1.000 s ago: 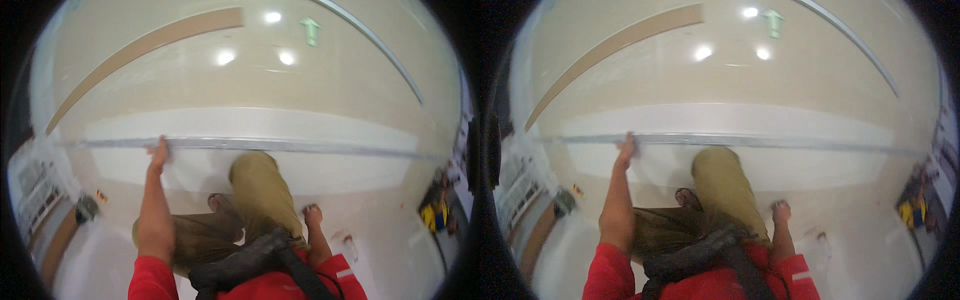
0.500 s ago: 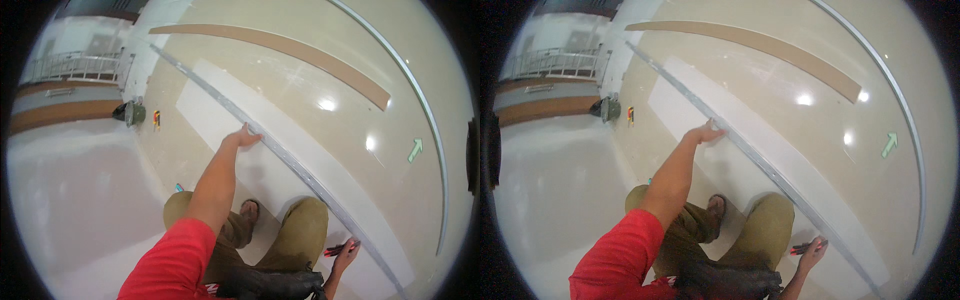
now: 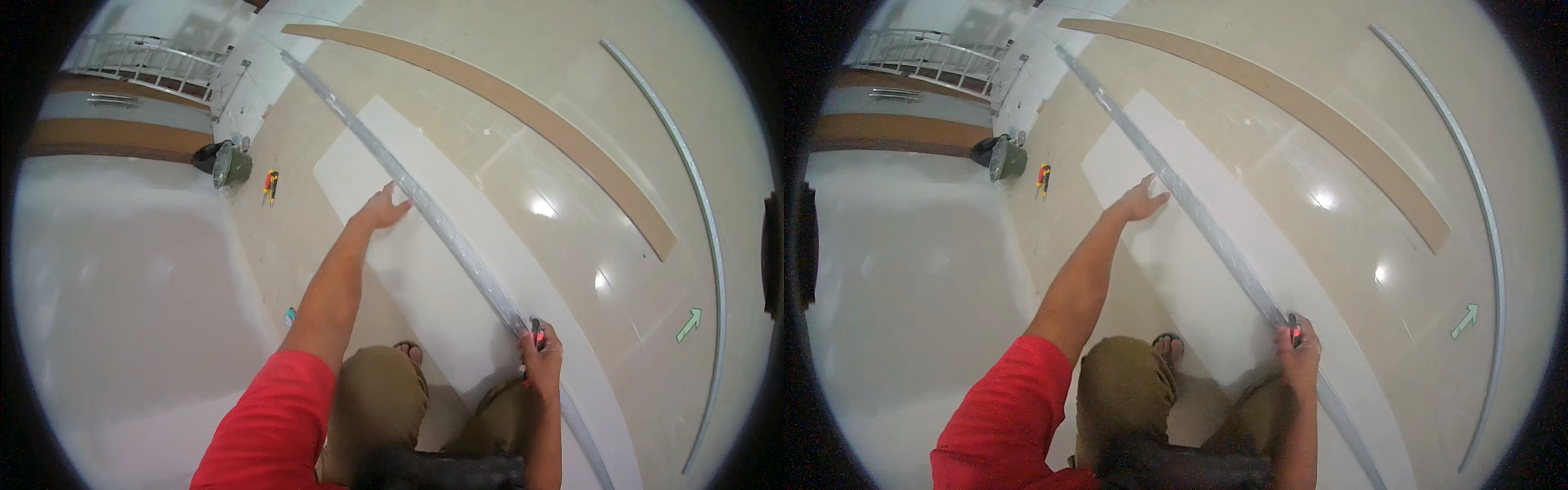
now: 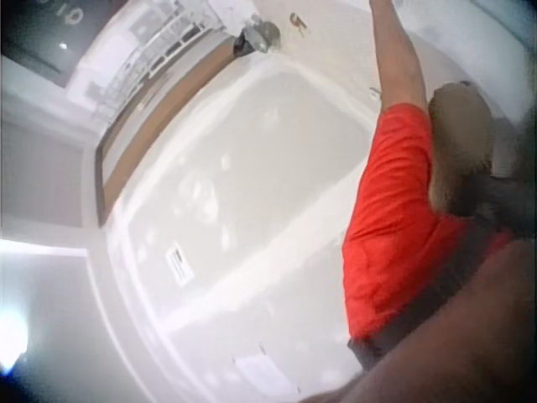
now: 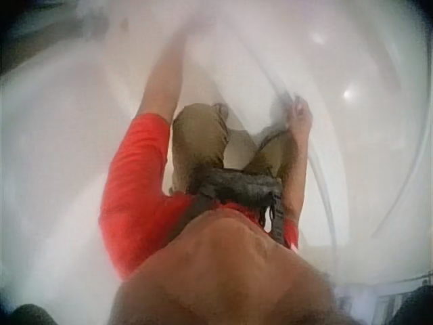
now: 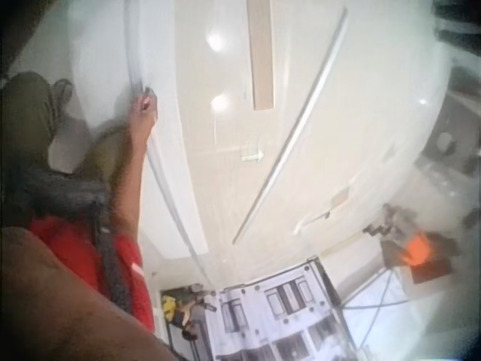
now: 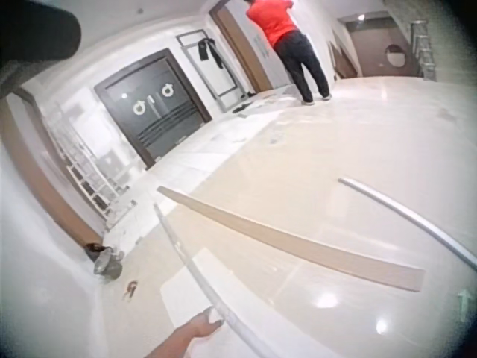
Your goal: The person measures a sheet of drywall with a tape measure, marks it with a pencil, and then cuts it along a metal straightedge using a utility knife.
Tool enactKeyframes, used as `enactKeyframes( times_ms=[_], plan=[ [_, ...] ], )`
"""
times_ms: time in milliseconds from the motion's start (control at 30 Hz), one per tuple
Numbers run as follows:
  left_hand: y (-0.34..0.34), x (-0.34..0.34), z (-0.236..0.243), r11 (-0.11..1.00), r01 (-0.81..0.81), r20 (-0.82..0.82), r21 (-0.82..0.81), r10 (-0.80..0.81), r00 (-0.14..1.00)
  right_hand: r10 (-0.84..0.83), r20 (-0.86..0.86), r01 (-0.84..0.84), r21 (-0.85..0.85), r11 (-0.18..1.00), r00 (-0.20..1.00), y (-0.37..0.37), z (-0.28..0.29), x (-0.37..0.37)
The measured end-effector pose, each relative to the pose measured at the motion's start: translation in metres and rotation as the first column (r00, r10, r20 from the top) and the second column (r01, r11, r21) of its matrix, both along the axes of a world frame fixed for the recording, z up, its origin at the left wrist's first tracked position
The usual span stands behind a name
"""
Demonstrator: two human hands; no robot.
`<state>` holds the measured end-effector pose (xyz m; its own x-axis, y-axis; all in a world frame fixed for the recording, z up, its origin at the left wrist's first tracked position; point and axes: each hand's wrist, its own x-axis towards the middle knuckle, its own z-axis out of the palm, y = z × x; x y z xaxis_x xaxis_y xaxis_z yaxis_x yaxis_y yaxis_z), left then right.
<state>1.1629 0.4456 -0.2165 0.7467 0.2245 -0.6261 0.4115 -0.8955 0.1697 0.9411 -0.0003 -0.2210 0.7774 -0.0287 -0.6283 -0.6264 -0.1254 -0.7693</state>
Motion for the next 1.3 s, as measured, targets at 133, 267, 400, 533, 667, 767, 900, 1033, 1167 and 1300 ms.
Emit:
enactKeyframes(
  times_ms=[133,267,400,533,667,767,900,1033,1167,1300],
  plan=[
    [0.009,0.001,-0.059,0.985,-0.158,0.24,0.073,0.137,0.961,0.055,-0.11,-0.058,-0.027,0.998,0.992,0.034,-0.012,0.017],
    [-0.005,0.007,-0.094,0.961,-0.273,0.251,0.04,0.255,0.934,-0.103,-0.129,0.105,0.015,0.994,0.986,0.058,-0.041,0.019],
    [-0.022,0.001,-0.12,0.937,-0.342,0.441,0.074,0.276,0.854,-0.069,-0.166,0.041,-0.167,0.985,0.984,0.063,-0.057,0.023],
    [-0.028,0.0,-0.118,0.914,-0.38,0.51,0.141,0.262,0.819,-0.113,-0.284,0.05,-0.219,0.975,0.952,0.072,-0.044,0.043],
    [-0.027,0.006,-0.115,0.908,-0.385,0.505,0.166,0.257,0.824,-0.152,-0.249,0.088,-0.249,0.964,0.956,0.077,-0.06,0.036],
    [-0.026,0.005,-0.115,0.913,-0.38,0.499,0.149,0.262,0.826,-0.129,-0.206,0.075,-0.252,0.965,0.97,0.076,-0.066,0.031],
    [-0.021,0.004,-0.114,0.918,-0.371,0.534,0.139,0.246,0.809,-0.243,-0.24,0.205,-0.172,0.964,0.94,0.084,-0.061,0.036],
    [-0.018,0.003,-0.116,0.917,-0.35,0.494,0.194,0.217,0.842,-0.228,-0.259,0.206,-0.107,0.973,0.939,0.08,-0.062,0.035],
    [-0.022,0.005,-0.11,0.919,-0.361,0.49,0.159,0.243,0.837,-0.261,-0.26,0.238,-0.12,0.964,0.929,0.087,-0.054,0.041],
    [-0.018,0.003,-0.107,0.931,-0.343,0.536,0.124,0.229,0.813,-0.177,-0.202,0.132,-0.217,0.967,0.963,0.088,-0.052,0.036]
  ],
)
